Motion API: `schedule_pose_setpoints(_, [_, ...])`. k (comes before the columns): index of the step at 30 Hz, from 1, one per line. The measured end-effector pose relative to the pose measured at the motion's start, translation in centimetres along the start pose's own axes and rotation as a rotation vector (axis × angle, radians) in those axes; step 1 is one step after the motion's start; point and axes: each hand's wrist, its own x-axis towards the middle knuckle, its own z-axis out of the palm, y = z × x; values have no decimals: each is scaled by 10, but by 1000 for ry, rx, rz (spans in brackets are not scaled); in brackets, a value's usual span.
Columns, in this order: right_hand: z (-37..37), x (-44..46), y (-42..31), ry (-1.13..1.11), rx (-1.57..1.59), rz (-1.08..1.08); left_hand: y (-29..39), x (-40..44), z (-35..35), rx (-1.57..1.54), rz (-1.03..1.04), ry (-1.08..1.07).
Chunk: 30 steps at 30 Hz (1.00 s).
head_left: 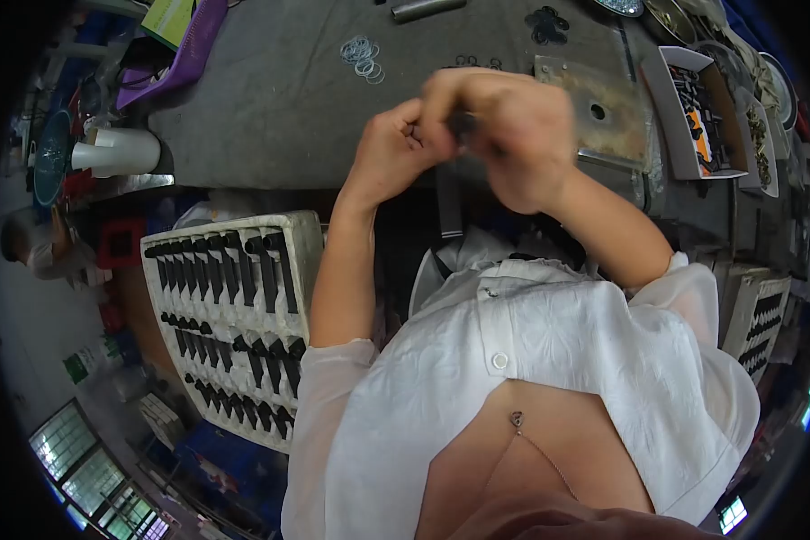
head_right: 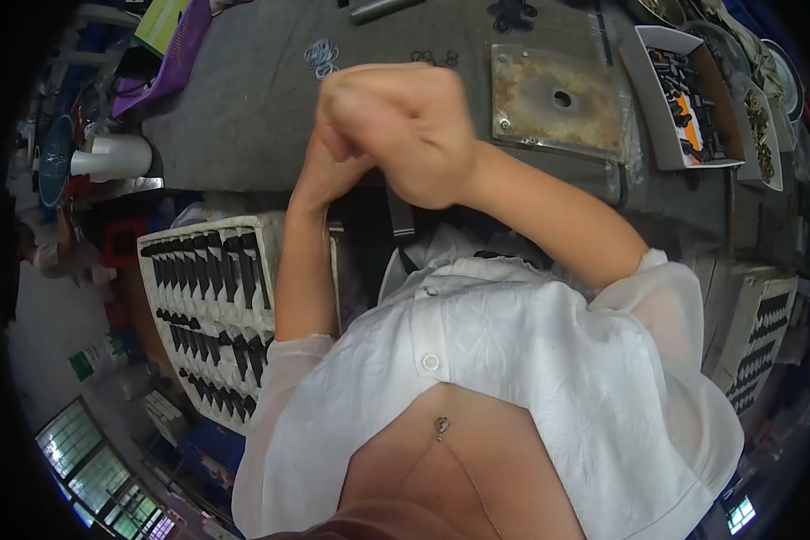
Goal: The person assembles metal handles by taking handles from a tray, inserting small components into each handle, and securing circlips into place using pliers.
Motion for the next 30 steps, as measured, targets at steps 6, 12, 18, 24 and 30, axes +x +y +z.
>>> schedule_pose_setpoints(6, [-24,-17,-13,297,-72,-27,-7,-15,3,-353,-340,-76])
schedule_pose_setpoints(12, [-25,-38,21,255,-69,139,19,-71,-28,-1055,-298,184])
schedule_pose_setpoints(18, [-23,-37,19,93,-139,135,48,-174,-101,-279,-507,708])
schedule_pose_setpoints(24, [-28,-41,21,79,-131,136,46,-318,-203,906,-856,723])
schedule_pose_setpoints(30, [-28,-44,21,36,-162,140,26,-352,-217,785,-1000,757])
